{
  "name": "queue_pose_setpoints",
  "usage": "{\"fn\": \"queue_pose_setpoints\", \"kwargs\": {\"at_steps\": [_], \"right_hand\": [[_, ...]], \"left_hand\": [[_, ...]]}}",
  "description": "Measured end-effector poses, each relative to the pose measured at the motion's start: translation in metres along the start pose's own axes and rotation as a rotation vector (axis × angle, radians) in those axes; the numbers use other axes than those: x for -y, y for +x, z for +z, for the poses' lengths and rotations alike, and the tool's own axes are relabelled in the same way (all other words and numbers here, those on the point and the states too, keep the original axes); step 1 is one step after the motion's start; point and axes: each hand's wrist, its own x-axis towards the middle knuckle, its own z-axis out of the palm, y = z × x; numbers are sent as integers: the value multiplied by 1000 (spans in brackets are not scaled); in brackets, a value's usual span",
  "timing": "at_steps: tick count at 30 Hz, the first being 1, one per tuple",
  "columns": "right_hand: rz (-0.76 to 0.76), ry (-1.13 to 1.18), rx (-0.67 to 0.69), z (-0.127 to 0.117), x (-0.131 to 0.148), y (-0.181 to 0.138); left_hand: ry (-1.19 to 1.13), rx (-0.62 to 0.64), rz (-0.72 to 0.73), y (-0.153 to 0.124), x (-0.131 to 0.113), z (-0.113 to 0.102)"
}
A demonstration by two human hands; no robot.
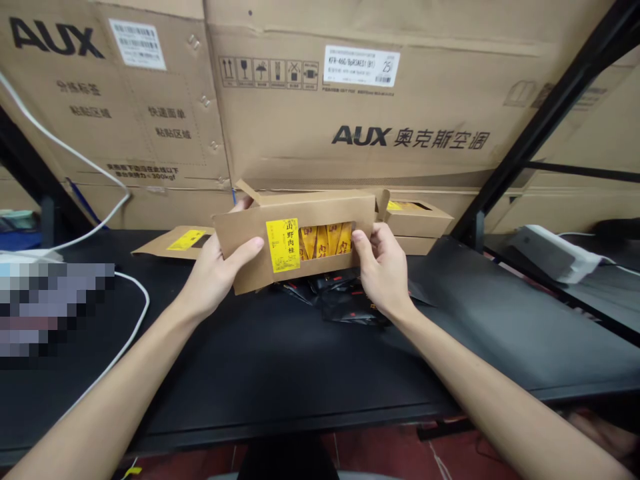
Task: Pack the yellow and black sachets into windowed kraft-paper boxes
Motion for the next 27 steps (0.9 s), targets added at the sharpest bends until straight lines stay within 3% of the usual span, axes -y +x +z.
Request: {"fn": "queue_pose_setpoints", "kwargs": {"at_steps": [6,27], "right_hand": [[-33,15,15,0,3,-1],[-37,-45,8,3,13,0]], "left_hand": [[-29,68,-59,-3,-3,0],[-48,-9,-26,-5,0,3]]}}
